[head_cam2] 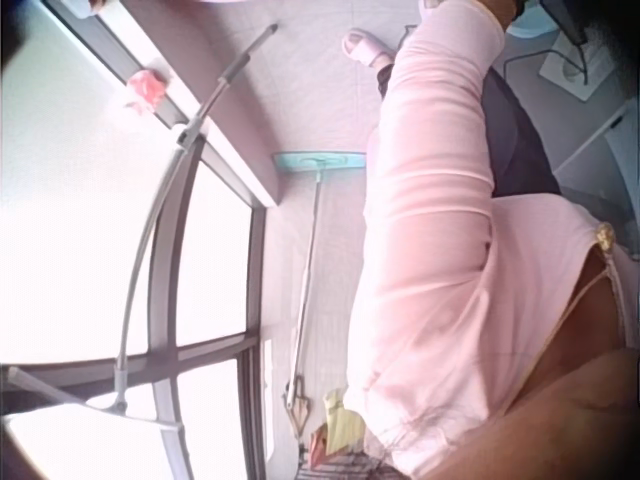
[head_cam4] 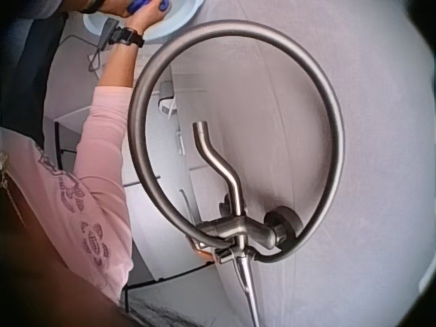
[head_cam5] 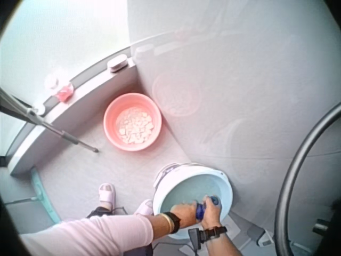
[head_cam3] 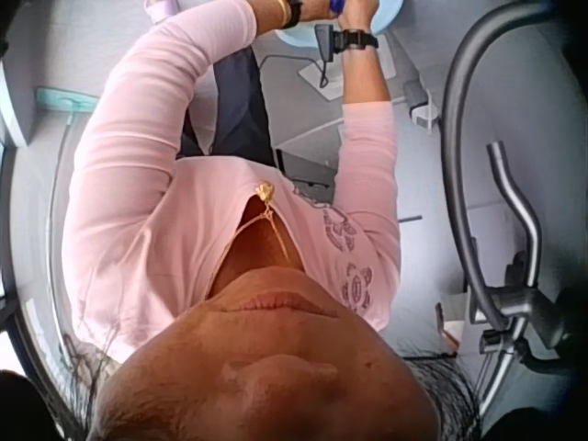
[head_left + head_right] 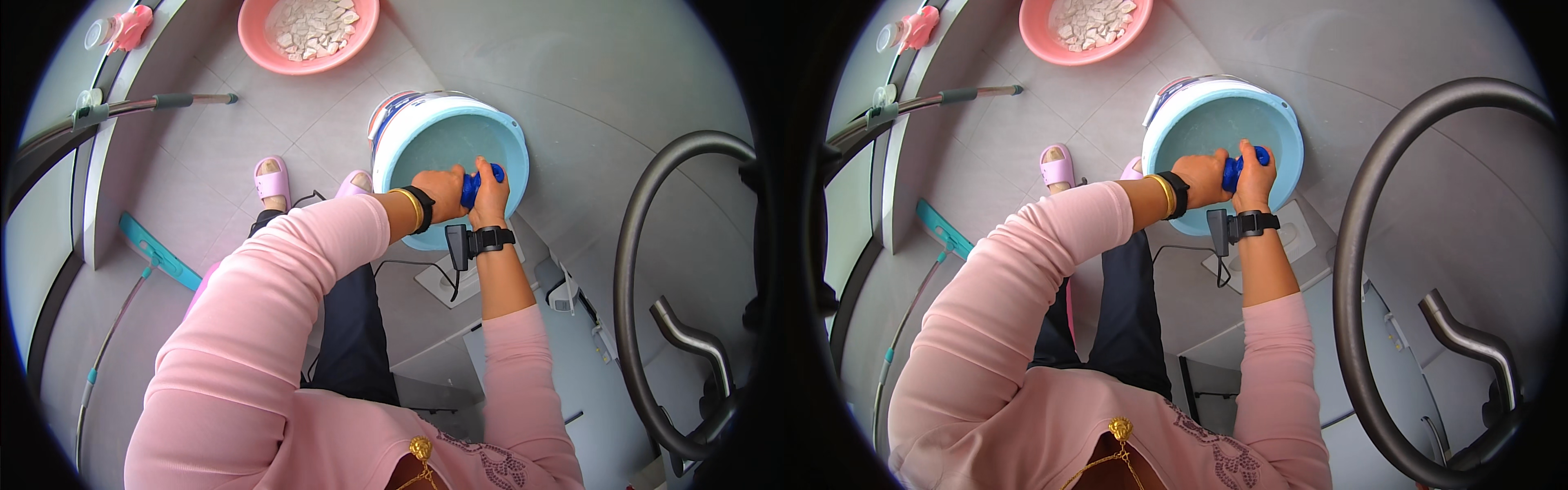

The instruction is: The person cleans a frosted window using a long-handled mop with a blue cloth. They dip the cloth in a bucket of water, wring it, and wipe the window surface repeatedly. The person also wipes the wall near the shower and toilet area.

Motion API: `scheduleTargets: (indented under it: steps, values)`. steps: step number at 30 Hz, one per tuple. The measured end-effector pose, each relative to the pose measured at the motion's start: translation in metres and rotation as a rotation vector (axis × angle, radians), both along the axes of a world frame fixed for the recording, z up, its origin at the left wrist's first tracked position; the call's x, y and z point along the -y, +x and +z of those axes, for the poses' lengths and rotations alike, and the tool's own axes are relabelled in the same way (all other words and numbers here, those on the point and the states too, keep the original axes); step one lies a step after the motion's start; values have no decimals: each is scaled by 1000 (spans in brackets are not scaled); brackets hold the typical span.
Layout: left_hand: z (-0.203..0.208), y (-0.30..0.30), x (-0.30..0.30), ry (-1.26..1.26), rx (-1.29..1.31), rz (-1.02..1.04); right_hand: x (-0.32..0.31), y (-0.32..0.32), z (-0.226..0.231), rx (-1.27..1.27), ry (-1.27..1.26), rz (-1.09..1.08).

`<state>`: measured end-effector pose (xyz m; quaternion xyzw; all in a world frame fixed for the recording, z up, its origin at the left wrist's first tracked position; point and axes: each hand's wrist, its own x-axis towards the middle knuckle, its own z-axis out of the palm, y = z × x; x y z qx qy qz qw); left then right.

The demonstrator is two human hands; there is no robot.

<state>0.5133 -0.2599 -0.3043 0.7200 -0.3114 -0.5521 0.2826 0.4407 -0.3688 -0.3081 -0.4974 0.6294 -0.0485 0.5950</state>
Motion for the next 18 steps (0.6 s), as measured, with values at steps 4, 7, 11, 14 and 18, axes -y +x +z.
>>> scheduleTargets:
  steps: [4,7,11,14,18]
  values:
    - [-7,-6,2,-43,50,-71,6,-3,-10,-44,113,-187]
    - [-11,-9,2,-31,75,-119,8,-6,-18,-43,154,-288]
    - [-9,-9,-2,-50,112,-153,5,-11,-20,-70,146,-334]
    - [3,2,-13,-107,126,-116,-3,-8,3,-43,159,-341]
    - [40,35,-58,-263,88,150,-30,8,75,58,18,192]
